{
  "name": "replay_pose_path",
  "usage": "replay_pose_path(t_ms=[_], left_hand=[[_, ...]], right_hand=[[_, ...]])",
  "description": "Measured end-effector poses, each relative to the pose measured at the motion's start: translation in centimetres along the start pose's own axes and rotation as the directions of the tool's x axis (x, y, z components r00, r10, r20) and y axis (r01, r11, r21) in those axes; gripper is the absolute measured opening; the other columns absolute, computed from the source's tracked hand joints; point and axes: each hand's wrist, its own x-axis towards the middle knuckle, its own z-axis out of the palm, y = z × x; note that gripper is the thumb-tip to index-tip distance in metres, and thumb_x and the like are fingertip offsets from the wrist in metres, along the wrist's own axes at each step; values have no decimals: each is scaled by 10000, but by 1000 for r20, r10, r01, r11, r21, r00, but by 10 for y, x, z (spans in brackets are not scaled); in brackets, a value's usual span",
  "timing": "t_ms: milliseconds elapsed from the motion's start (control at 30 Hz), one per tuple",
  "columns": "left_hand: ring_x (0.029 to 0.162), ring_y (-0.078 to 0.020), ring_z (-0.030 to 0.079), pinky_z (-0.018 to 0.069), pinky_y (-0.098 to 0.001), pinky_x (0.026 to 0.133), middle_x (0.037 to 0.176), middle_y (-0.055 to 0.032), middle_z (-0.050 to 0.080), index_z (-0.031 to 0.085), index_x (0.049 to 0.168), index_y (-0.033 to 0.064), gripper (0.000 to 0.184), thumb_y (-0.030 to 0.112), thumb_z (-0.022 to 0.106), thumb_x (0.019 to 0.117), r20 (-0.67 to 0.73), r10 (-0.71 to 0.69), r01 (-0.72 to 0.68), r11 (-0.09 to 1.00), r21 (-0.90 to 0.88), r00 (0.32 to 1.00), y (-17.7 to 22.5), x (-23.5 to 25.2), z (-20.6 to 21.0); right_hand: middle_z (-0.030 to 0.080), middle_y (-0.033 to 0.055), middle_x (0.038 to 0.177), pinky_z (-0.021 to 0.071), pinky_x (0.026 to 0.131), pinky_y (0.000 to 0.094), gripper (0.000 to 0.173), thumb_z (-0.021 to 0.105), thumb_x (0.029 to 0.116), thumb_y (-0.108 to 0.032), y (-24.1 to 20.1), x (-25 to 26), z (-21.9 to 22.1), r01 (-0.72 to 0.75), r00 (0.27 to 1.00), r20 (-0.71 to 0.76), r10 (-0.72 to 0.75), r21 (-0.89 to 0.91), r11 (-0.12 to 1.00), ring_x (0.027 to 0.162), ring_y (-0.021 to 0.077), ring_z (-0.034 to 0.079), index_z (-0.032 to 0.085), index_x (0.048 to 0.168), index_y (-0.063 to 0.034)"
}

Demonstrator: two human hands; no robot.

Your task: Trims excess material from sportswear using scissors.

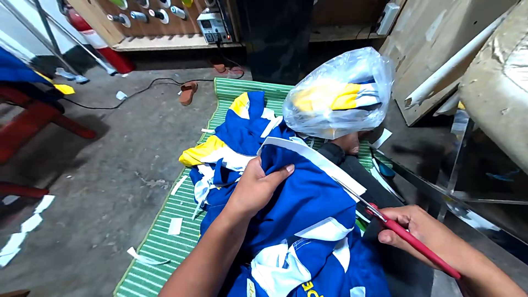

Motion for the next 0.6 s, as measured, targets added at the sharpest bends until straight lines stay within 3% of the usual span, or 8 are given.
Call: replay_pose_path(t_ms=[200, 400, 600], left_hand=[[833, -43, 694, 596, -246, 787, 904, 20, 731, 680, 1025, 86, 167, -48, 617, 949, 53, 3, -2, 1000, -15, 999, 1, 0, 0], [838, -43, 694, 594, -244, 790, 905, 15, 728, 677, 1029, 85, 165, -48, 614, 953, 57, 1, 1, 1000, -28, 998, 3, 1, -2], [856, -49, 697, 596, -259, 817, 919, 9, 730, 670, 1040, 69, 177, -66, 612, 941, 105, -25, 28, 999, -33, 994, 1, 0, -1]], right_hand=[[465, -160, 565, 315, 435, 119, 645, 569, 827, -828, 0, 4, 0, 57, 998, -10, -57, -43, 997, 491, -109, 404, 634, 729, -194], [422, -174, 517, 266, 409, 117, 596, 629, 830, -770, -2, 8, 3, 48, 997, -59, -51, -46, 998, 456, -121, 360, 606, 654, -201], [460, -163, 555, 307, 430, 117, 625, 586, 844, -794, -2, 13, 1, 91, 994, -46, -95, -78, 993, 486, -118, 394, 633, 711, -186]])
